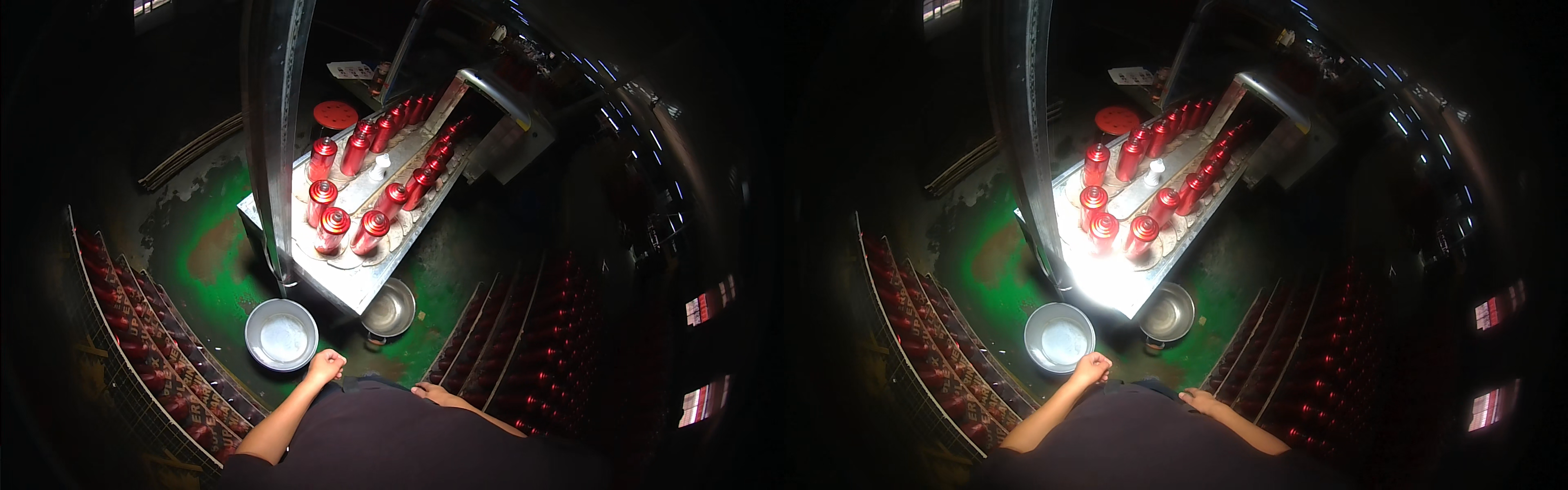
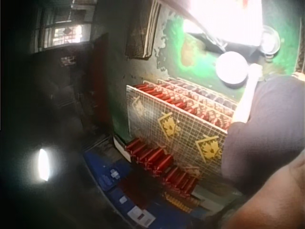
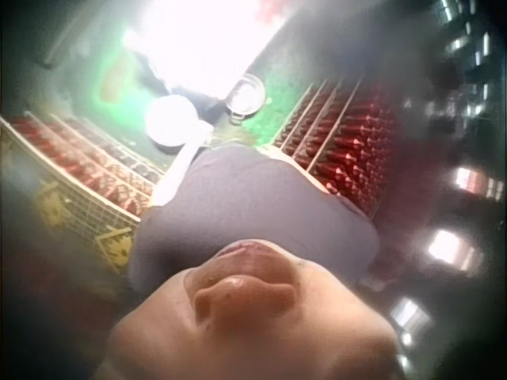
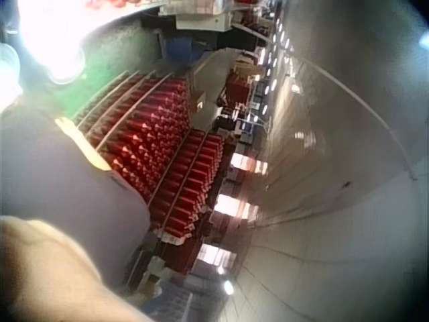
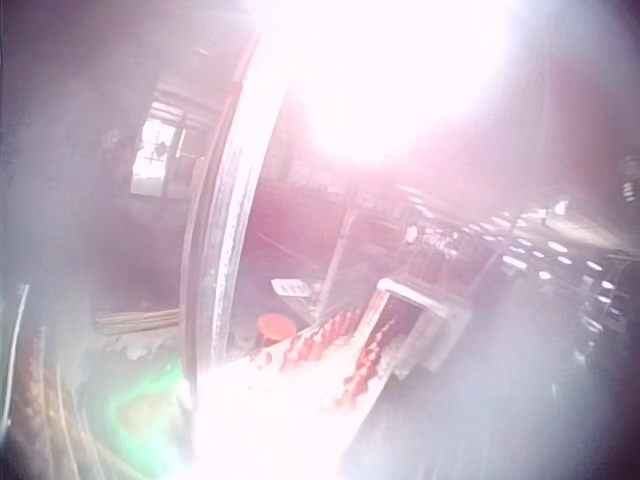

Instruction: The person repeatedly picks up red cylindrical cans from a rack and places them onto a metal tray. The cans are handled one at a time and arranged in rows on the tray throughout the clip.

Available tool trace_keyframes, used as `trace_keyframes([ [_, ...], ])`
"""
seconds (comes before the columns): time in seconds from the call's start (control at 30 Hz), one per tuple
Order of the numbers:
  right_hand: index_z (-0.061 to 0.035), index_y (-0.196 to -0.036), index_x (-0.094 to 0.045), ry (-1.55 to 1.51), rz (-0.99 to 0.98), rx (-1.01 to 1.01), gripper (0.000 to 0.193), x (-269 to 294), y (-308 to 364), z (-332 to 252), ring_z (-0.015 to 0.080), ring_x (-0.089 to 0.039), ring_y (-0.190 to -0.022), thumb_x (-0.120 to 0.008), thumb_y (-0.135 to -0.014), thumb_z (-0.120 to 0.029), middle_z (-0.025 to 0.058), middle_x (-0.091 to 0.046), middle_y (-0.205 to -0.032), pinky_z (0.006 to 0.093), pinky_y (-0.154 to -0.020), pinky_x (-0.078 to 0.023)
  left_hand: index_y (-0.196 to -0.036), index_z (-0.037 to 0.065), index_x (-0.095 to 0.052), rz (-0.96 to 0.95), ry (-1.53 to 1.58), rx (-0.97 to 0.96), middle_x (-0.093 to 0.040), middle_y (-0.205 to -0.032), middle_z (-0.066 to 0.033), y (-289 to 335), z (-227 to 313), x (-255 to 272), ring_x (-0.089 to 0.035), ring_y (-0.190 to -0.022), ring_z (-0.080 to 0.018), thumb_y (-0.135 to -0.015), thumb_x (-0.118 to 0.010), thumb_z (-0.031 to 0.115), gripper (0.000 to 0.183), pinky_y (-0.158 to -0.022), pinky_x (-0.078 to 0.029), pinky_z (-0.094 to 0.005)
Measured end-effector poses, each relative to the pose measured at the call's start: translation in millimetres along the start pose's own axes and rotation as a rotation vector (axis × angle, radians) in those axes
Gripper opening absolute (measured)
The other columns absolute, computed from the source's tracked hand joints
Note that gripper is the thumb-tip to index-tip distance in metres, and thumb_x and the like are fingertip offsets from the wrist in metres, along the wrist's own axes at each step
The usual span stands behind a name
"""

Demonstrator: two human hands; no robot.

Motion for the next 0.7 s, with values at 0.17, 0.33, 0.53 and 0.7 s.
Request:
trace_keyframes([
  [0.17, -0.0064, -0.147, -0.052, -0.088, -0.015, -0.058, 0.076, 0.5, 9.6, -7.6, 0.0371, -0.055, -0.133, -0.052, -0.096, -0.063, 0.023, -0.059, -0.141, 0.0427, -0.111, -0.042, -0.089, 0.004, -0.068, -0.01, -0.069, -0.002, -0.068, -0.071, -0.0024, -6.2, -10.0, -3.8, -0.066, -0.058, -0.0113, -0.091, -0.07, 0.018, 0.014, -0.057, -0.053, -0.0276],
  [0.33, -0.0058, -0.145, -0.055, -0.056, 0.014, -0.002, 0.075, -11.7, -13.3, 31.6, 0.0384, -0.054, -0.132, -0.052, -0.096, -0.063, 0.0243, -0.058, -0.142, 0.0433, -0.11, -0.043, -0.089, 0.005, -0.069, -0.012, -0.175, -0.011, -0.07, -0.07, -0.0026, -8.1, -12.9, -21.2, -0.068, -0.059, -0.0116, -0.091, -0.071, 0.02, 0.015, -0.059, -0.054, -0.029],
  [0.53, -0.0041, -0.144, -0.055, -0.075, 0.04, -0.071, 0.071, -3.8, 14.2, 32.1, 0.037, -0.057, -0.131, -0.056, -0.097, -0.056, 0.0226, -0.059, -0.141, 0.0415, -0.108, -0.045, -0.089, 0.006, -0.068, -0.009, -0.195, 0.002, -0.07, -0.07, -0.0022, -4.9, -5.2, -48.0, -0.067, -0.06, -0.0113, -0.09, -0.072, 0.022, 0.017, -0.06, -0.054, -0.0293],
  [0.7, -0.0041, -0.142, -0.057, -0.042, 0.057, -0.114, 0.068, -1.8, 12.9, 65.0, 0.0365, -0.058, -0.129, -0.057, -0.097, -0.054, 0.0206, -0.061, -0.14, 0.0404, -0.107, -0.045, -0.089, 0.006, -0.069, -0.053, -0.128, -0.036, -0.071, -0.071, -0.0029, -24.7, -28.8, -66.7, -0.068, -0.06, -0.0117, -0.089, -0.073, 0.023, 0.017, -0.059, -0.055, -0.0297],
])
Point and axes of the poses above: each hand's wrist, its own y-axis away from the middle knuckle, its own x-axis out of the back of the hand, z = x × y, the point moved 1 cm from there along -y, towards the middle knuckle
